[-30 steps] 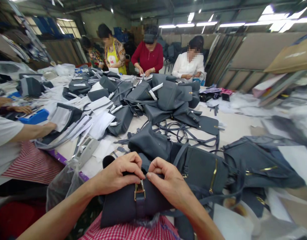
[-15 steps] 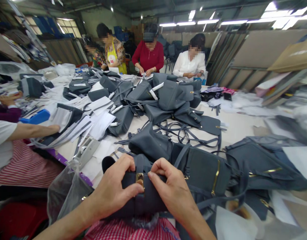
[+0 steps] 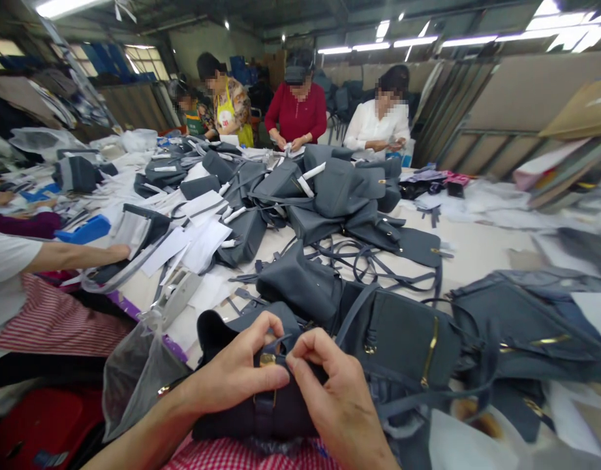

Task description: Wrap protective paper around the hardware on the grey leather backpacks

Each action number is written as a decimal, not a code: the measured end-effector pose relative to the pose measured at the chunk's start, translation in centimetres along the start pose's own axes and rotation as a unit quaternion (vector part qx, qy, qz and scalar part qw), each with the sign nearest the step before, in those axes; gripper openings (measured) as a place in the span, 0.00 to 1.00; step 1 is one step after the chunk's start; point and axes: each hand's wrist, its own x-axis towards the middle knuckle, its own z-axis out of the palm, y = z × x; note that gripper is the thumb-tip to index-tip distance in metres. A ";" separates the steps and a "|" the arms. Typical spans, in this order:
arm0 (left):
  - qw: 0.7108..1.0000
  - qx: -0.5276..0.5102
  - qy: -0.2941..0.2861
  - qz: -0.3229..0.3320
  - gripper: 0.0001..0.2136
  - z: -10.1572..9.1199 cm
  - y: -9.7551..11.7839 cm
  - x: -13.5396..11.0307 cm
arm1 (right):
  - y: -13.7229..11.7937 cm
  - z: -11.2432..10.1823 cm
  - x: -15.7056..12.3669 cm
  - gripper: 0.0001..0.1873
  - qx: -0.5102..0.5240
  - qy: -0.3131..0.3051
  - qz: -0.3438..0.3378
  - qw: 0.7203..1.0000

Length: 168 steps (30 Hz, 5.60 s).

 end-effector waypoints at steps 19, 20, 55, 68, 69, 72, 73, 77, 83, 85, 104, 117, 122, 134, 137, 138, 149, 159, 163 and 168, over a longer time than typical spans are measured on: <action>0.997 0.038 0.063 -0.007 0.18 0.5 1.1 -0.4 | -0.3 -0.2 -0.6 0.08 -0.029 0.012 -0.022 0.999; 0.998 0.033 0.053 0.000 0.16 0.5 1.1 -0.4 | -0.3 -0.1 -0.6 0.08 -0.023 0.012 -0.016 1.000; 0.997 -0.007 -0.066 0.027 0.18 -0.9 0.3 -1.2 | 0.5 0.2 -0.7 0.09 0.031 -0.023 0.046 0.998; 0.992 -0.025 -0.121 0.016 0.17 -2.5 -0.8 -0.9 | 1.1 0.2 0.1 0.12 0.075 -0.034 0.065 0.995; 0.995 0.004 -0.098 0.021 0.17 -2.3 -0.4 -1.0 | 1.1 0.2 0.1 0.12 0.072 -0.035 0.065 0.995; 0.997 0.078 -0.020 0.010 0.21 -1.4 0.4 -1.3 | 0.9 0.1 0.2 0.12 0.056 -0.034 0.058 0.996; 0.997 0.083 -0.007 0.002 0.22 -1.1 0.5 -1.3 | 0.9 0.1 0.2 0.12 0.052 -0.033 0.056 0.997; 0.997 -0.016 -0.070 0.002 0.17 -1.0 -0.1 -1.2 | 1.1 0.0 0.0 0.12 0.067 -0.045 0.066 0.995; 0.978 -0.120 -0.172 0.003 0.19 -2.4 -1.8 -0.5 | 1.4 -0.1 0.1 0.15 0.118 -0.059 0.073 0.989; 0.977 -0.111 -0.183 0.001 0.19 -2.7 -1.9 -0.4 | 1.5 -0.2 0.3 0.15 0.123 -0.063 0.073 0.988; 0.925 0.317 0.143 0.155 0.08 0.1 -1.4 -1.3 | 1.7 -0.4 0.3 0.14 0.067 -0.019 0.060 0.996; 0.739 0.591 0.146 0.287 0.11 -1.4 -1.0 2.4 | 0.7 -0.2 1.5 0.07 0.009 -0.040 -0.020 0.999; 0.729 0.598 0.151 0.298 0.12 -1.6 -1.1 2.2 | 1.6 -0.3 1.8 0.08 0.044 -0.054 0.003 0.998; 0.735 0.610 0.284 0.080 0.11 -5.2 -2.6 1.3 | 2.4 -0.5 0.6 0.12 0.100 -0.052 0.032 0.993; 0.736 0.607 0.298 0.027 0.11 -6.5 -2.5 0.5 | 2.9 -1.2 0.8 0.13 0.108 -0.030 0.035 0.993; 0.737 0.604 0.304 0.000 0.09 -7.0 -2.7 0.1 | 3.1 -1.6 0.8 0.13 0.109 -0.021 0.035 0.993; 0.775 0.504 0.380 -0.018 0.10 -12.0 -7.6 -5.8 | 2.7 -3.3 2.6 0.17 0.123 0.035 0.022 0.992; 0.934 0.284 0.202 0.081 0.35 -7.1 -11.9 -5.8 | 1.6 -3.1 2.0 0.11 0.068 -0.075 -0.008 0.995; 0.913 0.316 0.215 0.146 0.38 -6.8 -11.5 -3.9 | 0.7 -1.3 4.2 0.07 -0.006 -0.094 -0.053 0.994; 0.897 0.363 0.155 0.198 0.21 -7.5 -11.2 -2.1 | 2.1 -0.7 4.5 0.10 -0.164 0.091 -0.155 0.970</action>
